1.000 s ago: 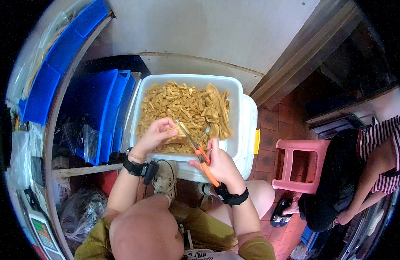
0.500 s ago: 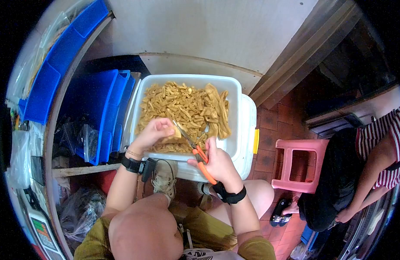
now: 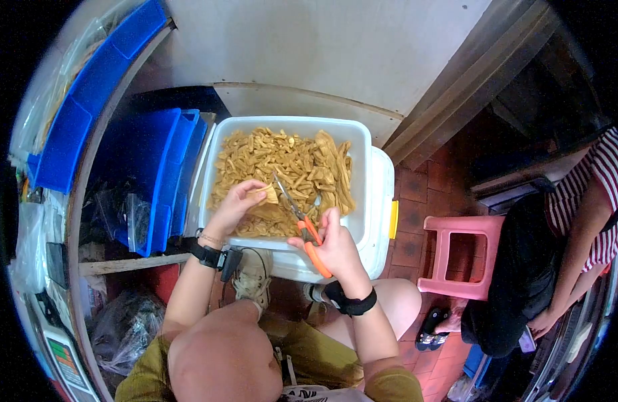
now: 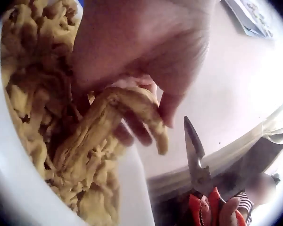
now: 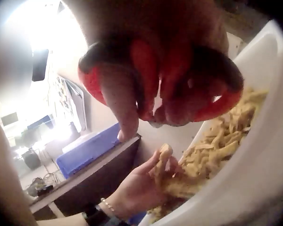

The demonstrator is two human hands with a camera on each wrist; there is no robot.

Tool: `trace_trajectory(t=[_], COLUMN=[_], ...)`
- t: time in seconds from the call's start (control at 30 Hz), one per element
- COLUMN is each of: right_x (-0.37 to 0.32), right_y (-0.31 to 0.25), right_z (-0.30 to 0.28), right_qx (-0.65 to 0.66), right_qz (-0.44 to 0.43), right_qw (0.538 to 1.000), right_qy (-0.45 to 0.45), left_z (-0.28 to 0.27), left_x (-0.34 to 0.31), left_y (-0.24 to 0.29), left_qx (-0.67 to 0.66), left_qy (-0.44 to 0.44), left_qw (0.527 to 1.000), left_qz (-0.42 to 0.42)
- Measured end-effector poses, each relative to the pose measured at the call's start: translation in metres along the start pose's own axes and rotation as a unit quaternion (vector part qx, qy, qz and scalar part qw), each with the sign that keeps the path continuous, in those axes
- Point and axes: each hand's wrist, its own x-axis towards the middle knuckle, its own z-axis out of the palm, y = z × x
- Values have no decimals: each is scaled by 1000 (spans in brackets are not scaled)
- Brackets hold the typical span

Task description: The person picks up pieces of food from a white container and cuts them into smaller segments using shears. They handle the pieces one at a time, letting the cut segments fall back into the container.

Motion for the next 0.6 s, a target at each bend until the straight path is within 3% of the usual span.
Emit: trace_trajectory(t=[0.07,0.17,0.27,0.33,0.53,0.6], right_x=[1,2,-2,-3,-3,-3], right_y=[5,15,0,4,-4,5], right_z=[-2,-5,-13,-9,-11,-9], right_qx=[-17,-70,-97,-72,-85,-66], right_qz=[-6,-24,-1,-36,-3,-32], right_qw=[1000,997,995,997,996,997], right_qy=[8,14,-27,-14,-36,-25], left_z=[2,-1,-3,1,15,12], left_x=[-3,-2,1,1,-3,-1], left_y=[0,-9,-15,-13,-10,-12], left_qx=[17,-50,-121,-202,-201,-195], left_qy=[41,42,66,50,59,39], left_qw=[999,998,990,978,978,980], left_qz=[8,-15,27,25,13,17])
